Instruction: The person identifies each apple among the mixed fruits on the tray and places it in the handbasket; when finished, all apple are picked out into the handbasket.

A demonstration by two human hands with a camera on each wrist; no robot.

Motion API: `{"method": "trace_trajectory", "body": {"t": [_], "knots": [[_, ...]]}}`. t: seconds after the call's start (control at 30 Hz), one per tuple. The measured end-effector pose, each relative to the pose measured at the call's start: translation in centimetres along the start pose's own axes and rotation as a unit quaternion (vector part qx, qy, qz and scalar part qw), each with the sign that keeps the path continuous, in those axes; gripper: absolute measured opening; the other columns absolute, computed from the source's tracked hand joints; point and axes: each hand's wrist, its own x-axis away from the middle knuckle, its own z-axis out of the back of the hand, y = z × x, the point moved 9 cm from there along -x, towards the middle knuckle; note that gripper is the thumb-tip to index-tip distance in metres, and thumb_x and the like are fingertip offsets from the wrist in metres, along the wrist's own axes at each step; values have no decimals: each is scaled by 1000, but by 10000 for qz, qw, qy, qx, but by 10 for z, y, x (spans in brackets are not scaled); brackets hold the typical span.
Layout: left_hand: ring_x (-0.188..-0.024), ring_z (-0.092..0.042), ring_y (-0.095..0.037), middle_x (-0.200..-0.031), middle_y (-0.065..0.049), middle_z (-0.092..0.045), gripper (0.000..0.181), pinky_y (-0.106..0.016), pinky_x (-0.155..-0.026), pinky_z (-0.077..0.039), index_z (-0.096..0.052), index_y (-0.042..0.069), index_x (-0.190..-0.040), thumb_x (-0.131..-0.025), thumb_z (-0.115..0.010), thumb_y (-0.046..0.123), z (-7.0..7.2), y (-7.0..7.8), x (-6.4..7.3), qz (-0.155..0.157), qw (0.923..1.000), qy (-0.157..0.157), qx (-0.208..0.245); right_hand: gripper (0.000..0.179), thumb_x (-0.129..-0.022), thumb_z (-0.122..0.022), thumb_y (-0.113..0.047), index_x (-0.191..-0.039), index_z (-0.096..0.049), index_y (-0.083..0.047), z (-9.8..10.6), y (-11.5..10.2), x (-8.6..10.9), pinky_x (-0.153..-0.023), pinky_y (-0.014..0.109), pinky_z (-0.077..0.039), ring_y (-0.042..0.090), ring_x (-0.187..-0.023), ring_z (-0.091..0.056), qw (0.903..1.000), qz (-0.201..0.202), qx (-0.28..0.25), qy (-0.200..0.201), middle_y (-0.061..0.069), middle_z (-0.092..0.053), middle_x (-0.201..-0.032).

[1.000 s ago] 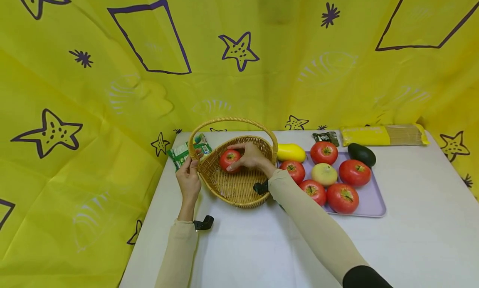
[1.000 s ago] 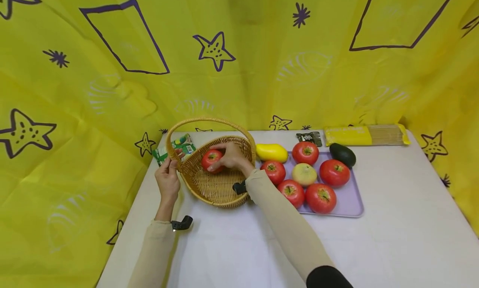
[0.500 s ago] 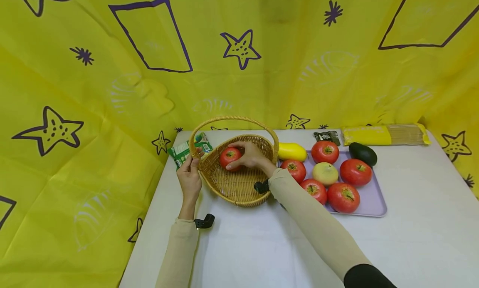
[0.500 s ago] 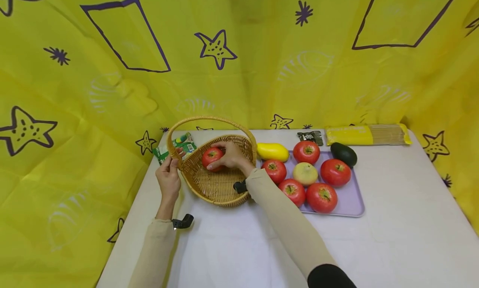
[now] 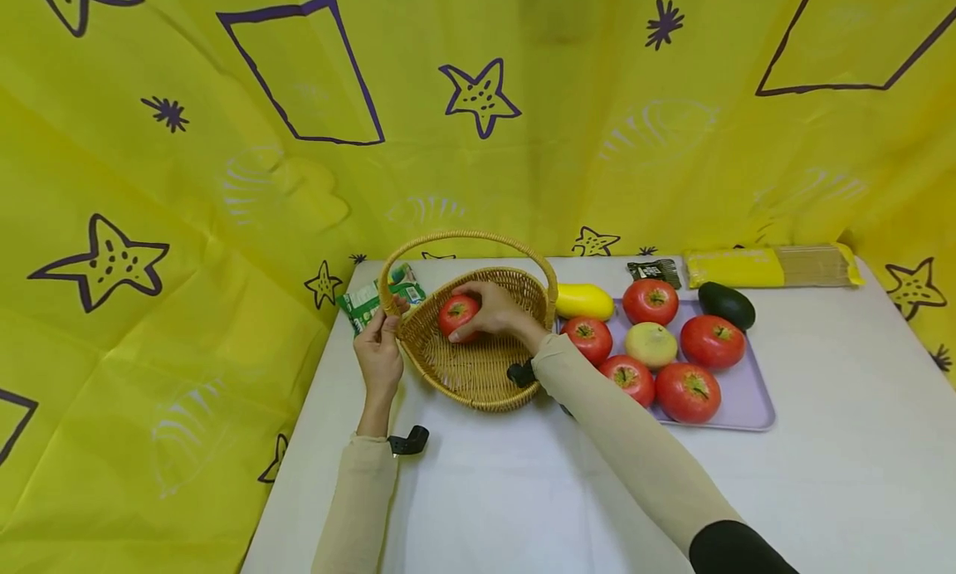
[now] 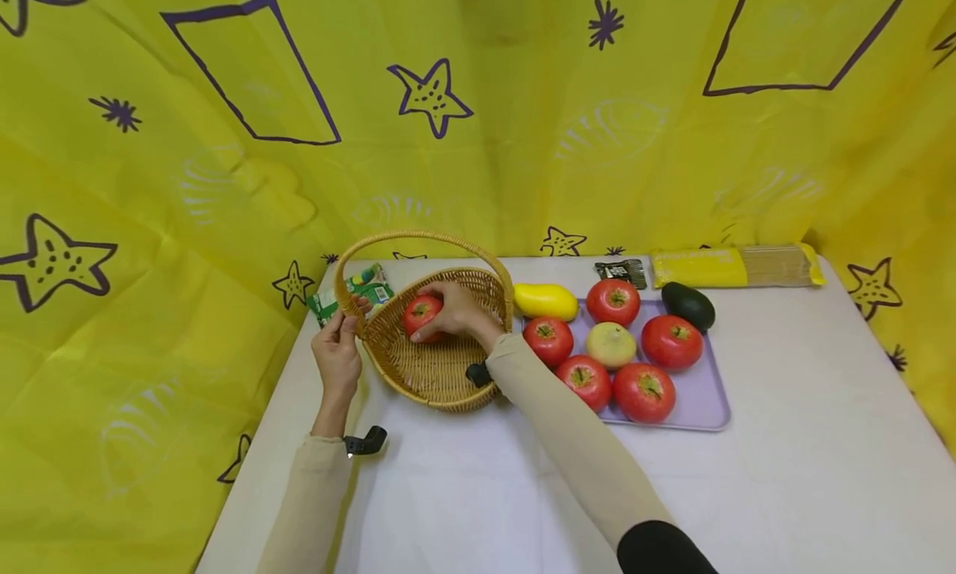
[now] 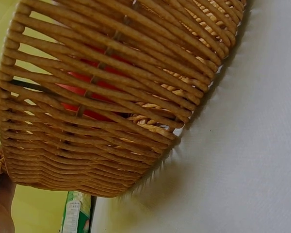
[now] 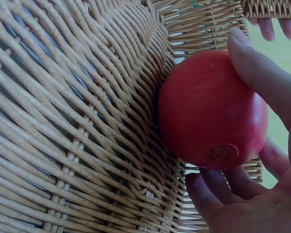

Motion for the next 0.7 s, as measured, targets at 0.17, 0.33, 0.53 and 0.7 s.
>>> {"method": "trace_trajectory", "body": {"t": [0.17,0.33,0.53,0.7], "knots": [[-119,-70,-5,-125,-37,-69,34,-21,-106,-54,-64,-13,-138,-109,-54,3,0,0,0,-36,10000,-42,28,87,-70,-102,-19,-146,-62,-11,0,-2,1,-111,47,-53,37,-132,-60,9999,-24,98,-18,19,-62,-144],[-119,-70,-5,-125,-33,-71,34,-22,-106,-54,-65,-10,-138,-109,-56,5,0,0,1,15,10000,-75,-32,88,-72,-101,-20,-149,-59,-11,3,-7,7,-112,45,-52,35,-133,-59,9999,40,-116,-118,18,-61,-147],[-118,-71,-7,-124,-34,-71,34,-22,-105,-55,-65,-10,-138,-109,-56,6,0,-1,1,34,10000,-56,-25,82,-77,-97,-23,-149,-60,-9,15,-23,22,-116,46,-49,34,-142,-53,9988,434,-174,-119,16,-61,-150],[-117,-72,-6,-121,-36,-71,32,-22,-103,-56,-68,-12,-132,-109,-57,6,1,0,0,6,10000,15,8,80,-82,-94,-23,-151,-58,-7,23,-34,41,-124,54,-39,35,-148,-48,9959,797,-400,-163,16,-60,-153]]}}
